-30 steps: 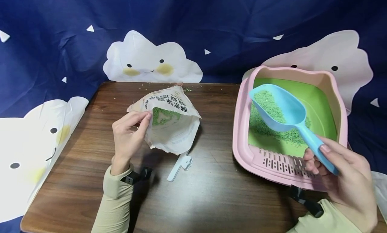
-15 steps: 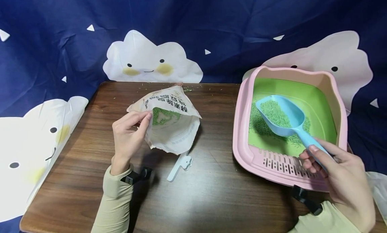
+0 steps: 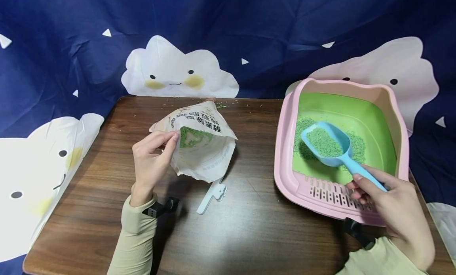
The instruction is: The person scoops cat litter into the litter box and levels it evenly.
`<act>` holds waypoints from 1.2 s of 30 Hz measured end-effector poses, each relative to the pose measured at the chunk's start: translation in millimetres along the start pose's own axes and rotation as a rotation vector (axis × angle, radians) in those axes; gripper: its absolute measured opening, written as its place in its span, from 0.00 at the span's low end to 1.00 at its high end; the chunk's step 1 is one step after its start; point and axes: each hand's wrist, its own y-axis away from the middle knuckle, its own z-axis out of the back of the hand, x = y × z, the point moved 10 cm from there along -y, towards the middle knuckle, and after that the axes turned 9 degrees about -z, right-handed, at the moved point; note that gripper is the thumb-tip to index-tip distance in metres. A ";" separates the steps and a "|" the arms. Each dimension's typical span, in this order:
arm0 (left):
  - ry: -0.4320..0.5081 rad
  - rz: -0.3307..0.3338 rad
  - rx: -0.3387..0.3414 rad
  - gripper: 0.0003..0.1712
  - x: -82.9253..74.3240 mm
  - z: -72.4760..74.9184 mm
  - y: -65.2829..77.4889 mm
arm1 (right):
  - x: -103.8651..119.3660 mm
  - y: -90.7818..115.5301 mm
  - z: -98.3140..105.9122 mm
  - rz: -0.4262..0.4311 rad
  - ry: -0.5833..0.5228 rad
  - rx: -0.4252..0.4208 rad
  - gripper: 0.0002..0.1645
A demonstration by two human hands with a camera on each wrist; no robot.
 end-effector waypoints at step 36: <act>0.010 -0.002 -0.004 0.05 -0.8 0.5 -0.8 | -4.3 10.7 12.7 -0.192 0.430 -0.300 0.23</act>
